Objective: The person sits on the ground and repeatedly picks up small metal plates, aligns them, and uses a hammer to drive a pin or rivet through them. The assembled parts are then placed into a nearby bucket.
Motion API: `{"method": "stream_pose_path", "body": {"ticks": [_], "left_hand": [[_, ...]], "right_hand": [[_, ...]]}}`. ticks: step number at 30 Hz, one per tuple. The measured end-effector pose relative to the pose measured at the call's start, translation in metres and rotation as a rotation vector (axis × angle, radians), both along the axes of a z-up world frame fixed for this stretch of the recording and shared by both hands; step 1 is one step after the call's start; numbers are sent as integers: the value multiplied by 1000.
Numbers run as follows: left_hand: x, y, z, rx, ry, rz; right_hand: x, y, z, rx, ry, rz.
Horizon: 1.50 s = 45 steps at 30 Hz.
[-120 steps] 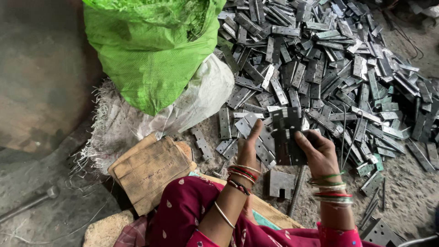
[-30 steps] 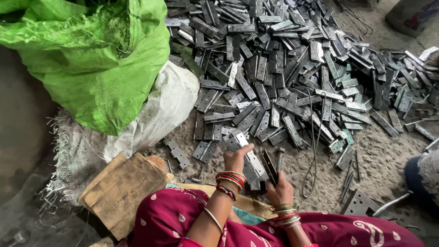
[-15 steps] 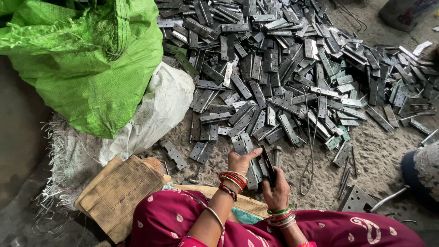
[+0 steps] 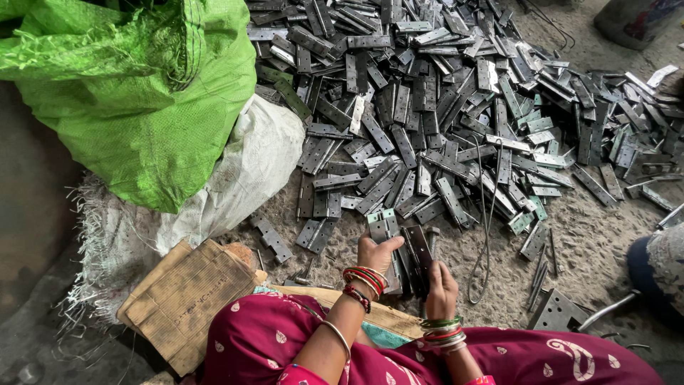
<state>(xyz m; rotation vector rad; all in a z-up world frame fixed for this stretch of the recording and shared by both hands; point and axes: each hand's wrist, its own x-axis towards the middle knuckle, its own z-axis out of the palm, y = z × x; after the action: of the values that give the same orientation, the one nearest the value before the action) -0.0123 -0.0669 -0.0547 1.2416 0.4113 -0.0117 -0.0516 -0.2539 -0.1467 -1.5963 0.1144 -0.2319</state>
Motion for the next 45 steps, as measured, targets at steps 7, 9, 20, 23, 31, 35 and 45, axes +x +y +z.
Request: {"method": "stream_pose_path", "body": {"ticks": [7, 9, 20, 23, 31, 35, 45], "left_hand": [[0, -4, -2, -85, -40, -55], [0, -5, -1, -176, 15, -46], [1, -13, -11, -431, 33, -144], [-1, -15, -23, -325, 107, -25], [-3, -28, -18, 73, -206, -18], [-13, -35, -8, 272, -286, -83], [-7, -39, -43, 574, -318, -113]], "right_hand": [[16, -18, 0, 317, 332, -43], [12, -18, 3, 279, 226, -58], [-14, 18, 71, -784, -678, 140], [-15, 20, 85, -627, -579, 341], [20, -50, 65, -936, 444, 189], [29, -56, 18, -1241, 662, 437], [31, -57, -42, -1272, 701, 493]]}}
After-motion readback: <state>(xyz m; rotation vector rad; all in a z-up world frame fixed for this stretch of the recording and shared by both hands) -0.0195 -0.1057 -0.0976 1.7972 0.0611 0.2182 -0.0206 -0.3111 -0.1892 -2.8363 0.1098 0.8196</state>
